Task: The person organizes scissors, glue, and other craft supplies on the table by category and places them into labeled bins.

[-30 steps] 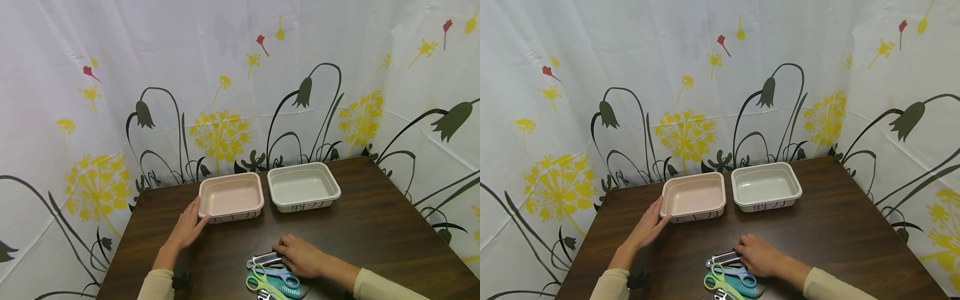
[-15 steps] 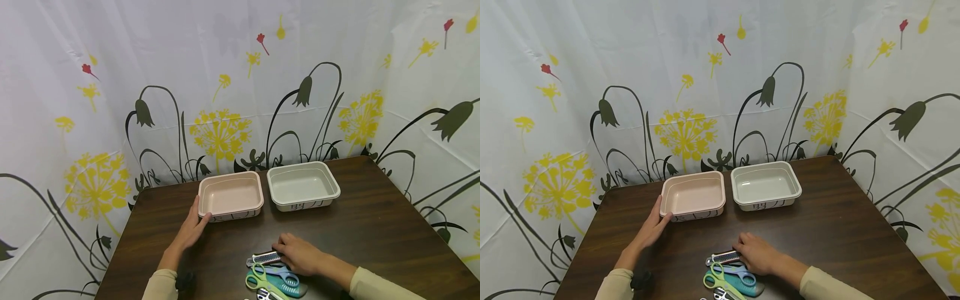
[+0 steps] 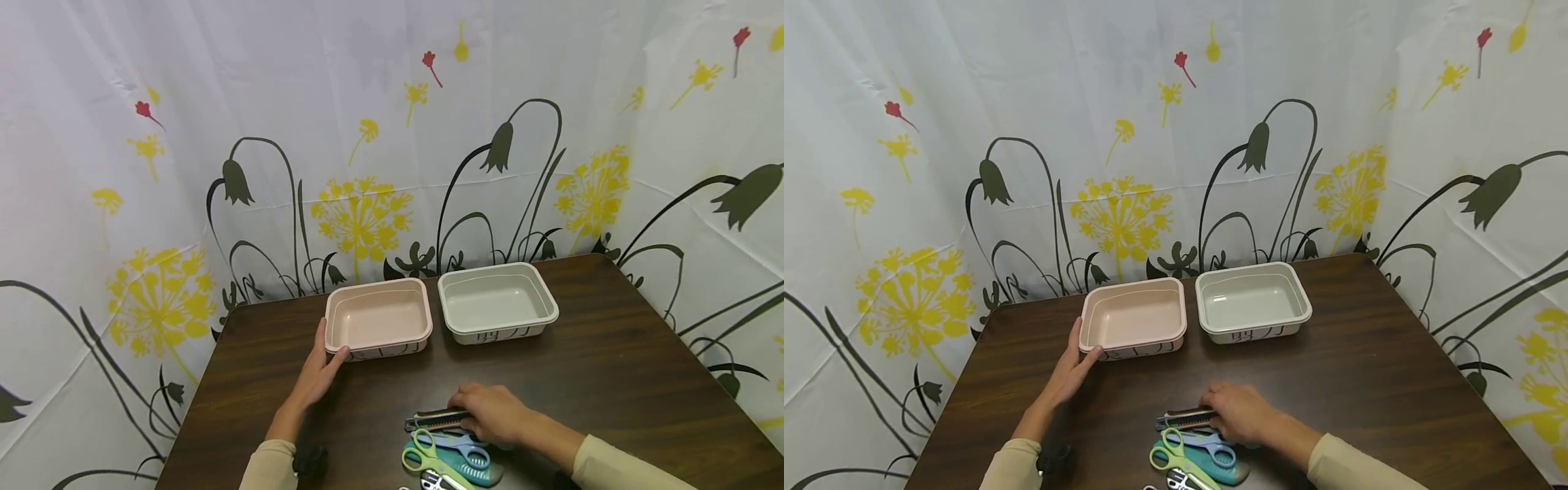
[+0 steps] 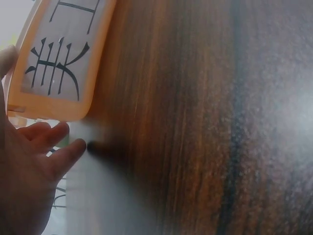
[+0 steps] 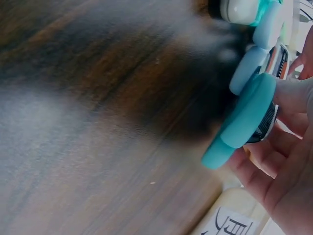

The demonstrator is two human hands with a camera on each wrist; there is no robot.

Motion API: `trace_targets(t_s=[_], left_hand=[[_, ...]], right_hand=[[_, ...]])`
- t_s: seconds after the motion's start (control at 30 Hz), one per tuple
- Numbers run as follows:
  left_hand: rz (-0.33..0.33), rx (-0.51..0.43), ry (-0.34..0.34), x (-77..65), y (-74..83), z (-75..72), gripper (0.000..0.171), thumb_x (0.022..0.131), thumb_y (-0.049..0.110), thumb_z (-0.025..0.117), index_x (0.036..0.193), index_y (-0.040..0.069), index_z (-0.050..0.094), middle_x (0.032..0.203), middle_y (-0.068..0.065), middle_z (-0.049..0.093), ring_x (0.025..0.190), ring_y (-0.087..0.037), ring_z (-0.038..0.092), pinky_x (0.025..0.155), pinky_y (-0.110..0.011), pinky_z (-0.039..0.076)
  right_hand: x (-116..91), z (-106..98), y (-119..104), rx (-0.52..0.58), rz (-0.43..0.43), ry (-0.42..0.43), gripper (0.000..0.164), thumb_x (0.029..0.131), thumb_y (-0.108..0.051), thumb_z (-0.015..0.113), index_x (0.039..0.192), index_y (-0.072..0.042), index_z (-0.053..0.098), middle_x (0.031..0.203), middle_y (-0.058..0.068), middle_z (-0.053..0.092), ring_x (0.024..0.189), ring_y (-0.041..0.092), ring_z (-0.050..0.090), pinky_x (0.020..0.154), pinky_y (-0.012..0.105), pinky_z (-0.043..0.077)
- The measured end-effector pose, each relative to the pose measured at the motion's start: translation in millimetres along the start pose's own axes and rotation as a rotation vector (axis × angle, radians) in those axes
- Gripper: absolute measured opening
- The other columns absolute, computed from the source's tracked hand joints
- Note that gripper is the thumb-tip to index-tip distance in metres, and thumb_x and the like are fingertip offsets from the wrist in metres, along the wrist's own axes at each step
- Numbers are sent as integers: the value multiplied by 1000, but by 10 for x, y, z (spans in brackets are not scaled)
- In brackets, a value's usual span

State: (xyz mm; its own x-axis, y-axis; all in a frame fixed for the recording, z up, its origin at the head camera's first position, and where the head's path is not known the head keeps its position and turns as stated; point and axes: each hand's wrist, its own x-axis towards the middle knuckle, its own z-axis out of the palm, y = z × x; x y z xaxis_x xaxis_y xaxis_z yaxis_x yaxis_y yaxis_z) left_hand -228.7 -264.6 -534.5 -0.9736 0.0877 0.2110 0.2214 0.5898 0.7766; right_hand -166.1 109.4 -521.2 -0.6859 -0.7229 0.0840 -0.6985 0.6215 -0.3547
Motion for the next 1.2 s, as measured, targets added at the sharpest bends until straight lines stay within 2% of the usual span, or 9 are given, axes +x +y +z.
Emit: trace_targets(t_s=[0.23, 0.63, 1.0, 1.2], left_hand=[[-28, 21, -6, 3, -8, -3, 86, 98, 40, 58, 158, 11, 5, 154, -25, 29, 134, -43, 39, 104, -61, 30], [-42, 35, -19, 6, 18, -18, 86, 98, 41, 58, 158, 11, 4, 153, -26, 30, 133, -43, 40, 104, -61, 30], [-42, 35, -16, 3, 27, -28, 86, 98, 40, 59, 158, 13, 4, 153, -26, 31, 132, -42, 41, 104, -60, 31], [-33, 31, -21, 1, 20, -35, 87, 98, 38, 59, 158, 12, 3, 153, -26, 31, 132, -41, 42, 103, -60, 32]], right_hand=[[14, -19, 17, -21, 4, 21, 20, 83, -21, 75, 102, -24, 72, 91, -17, 63, 83, 7, 62, 67, 34, 50], [35, -108, 33, -29, 30, 83, 21, 87, -21, 73, 107, -23, 72, 98, -12, 66, 85, 10, 65, 67, 35, 52], [261, -323, 15, -54, 88, 240, 23, 87, -21, 74, 110, -21, 73, 94, -11, 64, 77, 6, 59, 61, 32, 47], [454, -418, -13, -88, 139, 352, 23, 87, -19, 74, 110, -21, 73, 95, -11, 67, 82, 8, 62, 65, 34, 50]])
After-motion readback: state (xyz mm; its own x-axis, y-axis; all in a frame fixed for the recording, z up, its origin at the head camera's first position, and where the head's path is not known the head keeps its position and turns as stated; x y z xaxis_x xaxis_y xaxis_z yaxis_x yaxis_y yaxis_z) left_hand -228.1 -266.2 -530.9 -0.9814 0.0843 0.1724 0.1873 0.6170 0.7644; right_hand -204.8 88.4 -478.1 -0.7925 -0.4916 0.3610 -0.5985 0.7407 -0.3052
